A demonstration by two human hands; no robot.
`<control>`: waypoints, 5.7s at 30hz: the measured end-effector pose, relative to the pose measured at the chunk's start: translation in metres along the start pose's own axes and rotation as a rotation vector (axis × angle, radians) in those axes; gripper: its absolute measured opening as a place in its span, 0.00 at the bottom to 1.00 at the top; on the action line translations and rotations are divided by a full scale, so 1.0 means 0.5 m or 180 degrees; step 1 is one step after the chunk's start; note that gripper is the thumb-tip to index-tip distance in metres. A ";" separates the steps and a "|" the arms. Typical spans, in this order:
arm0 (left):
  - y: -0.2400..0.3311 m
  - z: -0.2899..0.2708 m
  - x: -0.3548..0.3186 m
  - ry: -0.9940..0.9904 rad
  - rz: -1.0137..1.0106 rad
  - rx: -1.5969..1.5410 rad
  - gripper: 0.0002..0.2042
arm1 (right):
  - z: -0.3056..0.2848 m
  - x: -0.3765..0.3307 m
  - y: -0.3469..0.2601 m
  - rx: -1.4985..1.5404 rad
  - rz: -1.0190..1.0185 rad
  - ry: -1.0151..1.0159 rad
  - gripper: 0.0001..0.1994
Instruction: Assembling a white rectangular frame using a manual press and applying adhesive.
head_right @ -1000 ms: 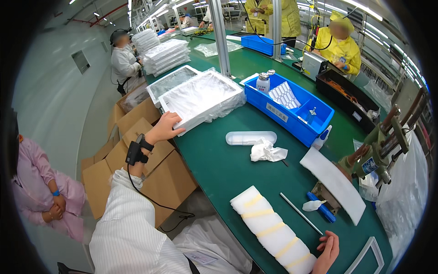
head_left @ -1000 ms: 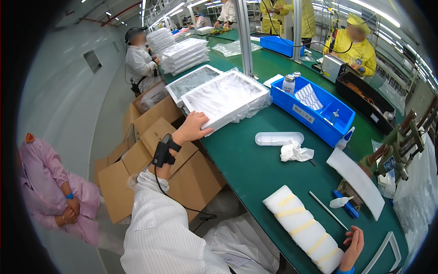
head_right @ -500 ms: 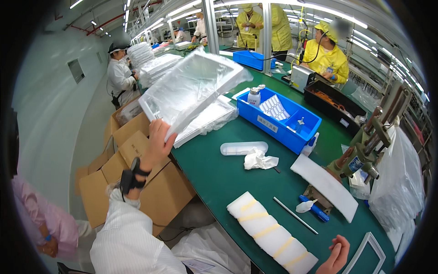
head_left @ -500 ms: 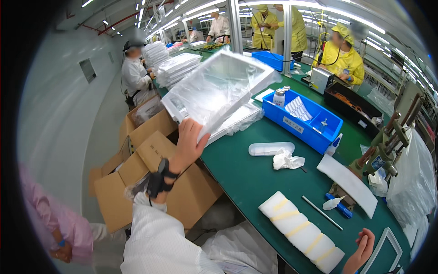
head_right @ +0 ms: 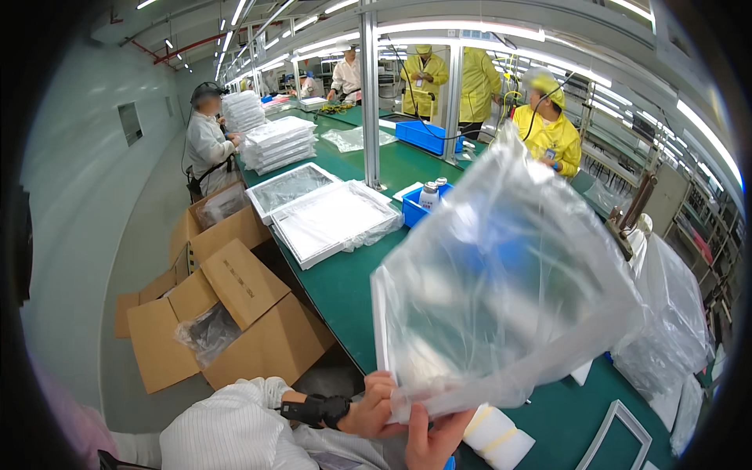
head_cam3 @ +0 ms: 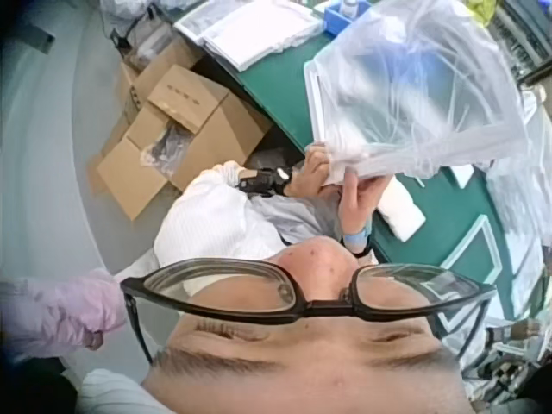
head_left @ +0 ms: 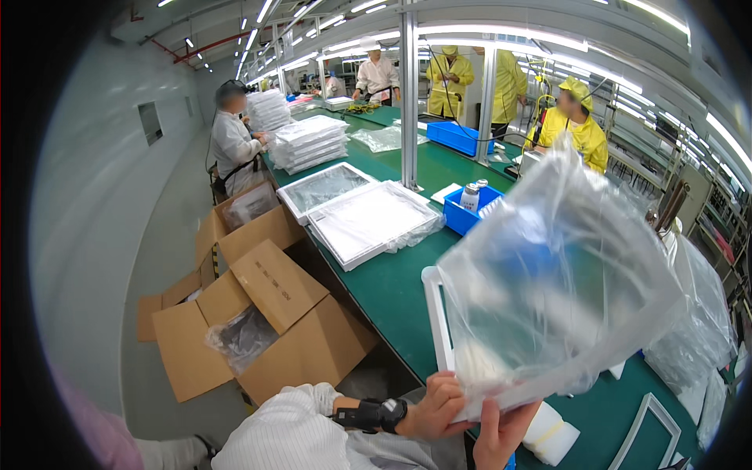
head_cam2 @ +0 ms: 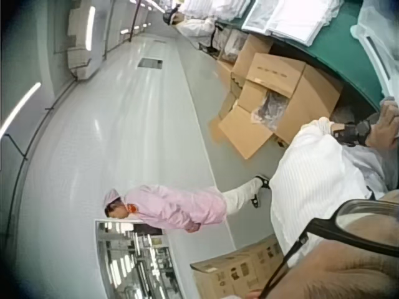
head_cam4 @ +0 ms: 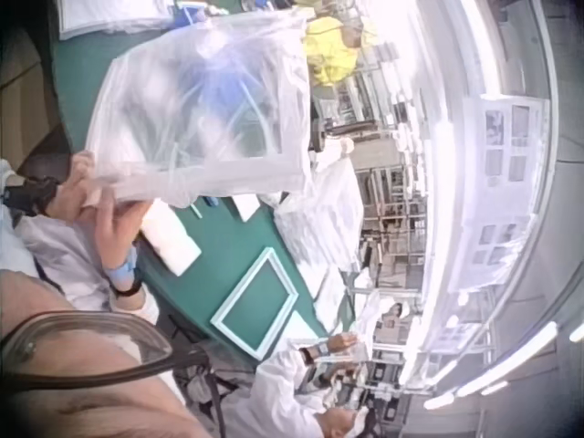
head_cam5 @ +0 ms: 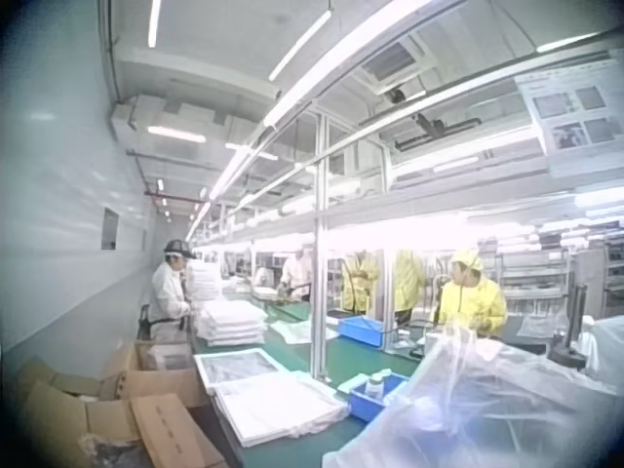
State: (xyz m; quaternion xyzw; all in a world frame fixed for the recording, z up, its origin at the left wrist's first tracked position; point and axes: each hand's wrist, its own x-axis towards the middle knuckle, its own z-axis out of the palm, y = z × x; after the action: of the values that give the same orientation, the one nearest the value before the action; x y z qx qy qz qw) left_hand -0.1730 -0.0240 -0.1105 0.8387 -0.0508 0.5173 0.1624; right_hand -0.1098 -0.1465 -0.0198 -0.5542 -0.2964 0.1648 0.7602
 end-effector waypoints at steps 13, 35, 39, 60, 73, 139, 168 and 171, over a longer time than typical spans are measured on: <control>-0.112 -0.166 0.039 0.0243 0.0441 -0.0105 0.16 | -0.080 -0.009 -0.016 -0.1269 -0.0807 -0.1238 0.24; -0.208 -0.418 0.245 -0.1182 -0.1919 -0.0916 0.16 | -0.121 -0.055 0.010 0.1490 0.1701 -0.1775 0.32; -0.198 -0.408 0.130 -0.0917 -0.2673 -0.0747 0.14 | -0.116 -0.086 0.050 0.1449 0.1680 -0.2192 0.32; -0.331 -0.783 -0.066 0.2349 -0.2499 -0.0784 0.14 | -0.056 -0.097 0.052 -0.1862 0.1787 -0.1849 0.20; -0.325 -0.936 -0.665 -0.0142 -0.5041 0.3866 0.20 | -0.077 -0.099 0.082 -0.1444 0.1723 -0.1693 0.16; -0.253 -0.199 0.166 0.0485 -0.3766 -0.3702 0.17 | -0.105 0.069 0.005 0.1092 0.1016 -0.0996 0.29; -0.228 0.014 0.217 -0.2026 -0.2304 -0.2737 0.23 | -0.378 0.071 -0.078 0.0599 0.1307 0.0687 0.16; -0.260 -0.033 0.182 -0.3125 -0.0365 -0.1256 0.38 | -0.389 0.079 -0.065 0.0672 0.1446 0.0856 0.16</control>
State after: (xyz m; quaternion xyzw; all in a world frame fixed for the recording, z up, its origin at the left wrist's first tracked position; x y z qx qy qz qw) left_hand -0.1123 0.1116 -0.0520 0.9371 -0.1713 0.0349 0.3022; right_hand 0.0412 -0.2794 -0.0197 -0.5411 -0.0423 0.2859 0.7898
